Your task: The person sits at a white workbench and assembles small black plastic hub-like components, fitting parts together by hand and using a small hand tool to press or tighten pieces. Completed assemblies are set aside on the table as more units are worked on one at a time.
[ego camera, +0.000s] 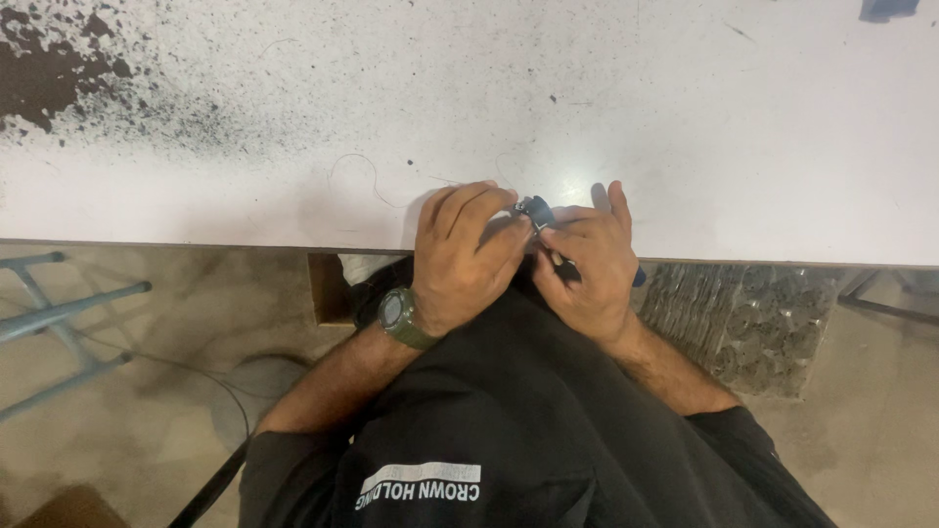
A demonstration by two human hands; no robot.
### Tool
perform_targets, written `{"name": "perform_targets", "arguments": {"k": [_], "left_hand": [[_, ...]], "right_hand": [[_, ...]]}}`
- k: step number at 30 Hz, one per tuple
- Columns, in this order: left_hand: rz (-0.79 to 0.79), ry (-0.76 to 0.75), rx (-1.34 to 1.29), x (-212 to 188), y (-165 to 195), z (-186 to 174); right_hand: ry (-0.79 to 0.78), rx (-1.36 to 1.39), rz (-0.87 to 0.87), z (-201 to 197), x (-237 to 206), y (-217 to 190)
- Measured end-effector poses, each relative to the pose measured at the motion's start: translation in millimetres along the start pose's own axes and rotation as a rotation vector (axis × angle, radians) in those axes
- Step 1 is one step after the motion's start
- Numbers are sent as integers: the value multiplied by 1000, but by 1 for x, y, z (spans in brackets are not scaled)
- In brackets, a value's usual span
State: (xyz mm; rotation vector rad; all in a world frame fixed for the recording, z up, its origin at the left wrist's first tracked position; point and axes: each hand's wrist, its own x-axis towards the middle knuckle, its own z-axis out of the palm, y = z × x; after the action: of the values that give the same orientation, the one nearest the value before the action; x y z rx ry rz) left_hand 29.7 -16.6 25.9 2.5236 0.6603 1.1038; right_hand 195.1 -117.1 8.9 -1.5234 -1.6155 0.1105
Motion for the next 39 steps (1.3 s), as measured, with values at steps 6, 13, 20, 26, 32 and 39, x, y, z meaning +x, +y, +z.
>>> {"name": "perform_targets", "arguments": {"k": [6, 13, 20, 26, 32, 39], "left_hand": [[-171, -86, -42, 3, 2, -2], [-201, -147, -88, 6, 2, -6], [-216, -150, -119, 6, 0, -7], [-212, -168, -141, 6, -3, -8], [-259, -189, -131, 7, -4, -11], [-216, -166, -82, 14, -15, -14]], "right_hand": [[29, -25, 8, 2, -4, -1], [-10, 27, -91, 0, -10, 3], [16, -76, -67, 2, -4, -3], [-7, -104, -71, 0, 3, -5], [-3, 17, -93, -7, 9, 0], [-96, -193, 33, -28, 26, 6]]}}
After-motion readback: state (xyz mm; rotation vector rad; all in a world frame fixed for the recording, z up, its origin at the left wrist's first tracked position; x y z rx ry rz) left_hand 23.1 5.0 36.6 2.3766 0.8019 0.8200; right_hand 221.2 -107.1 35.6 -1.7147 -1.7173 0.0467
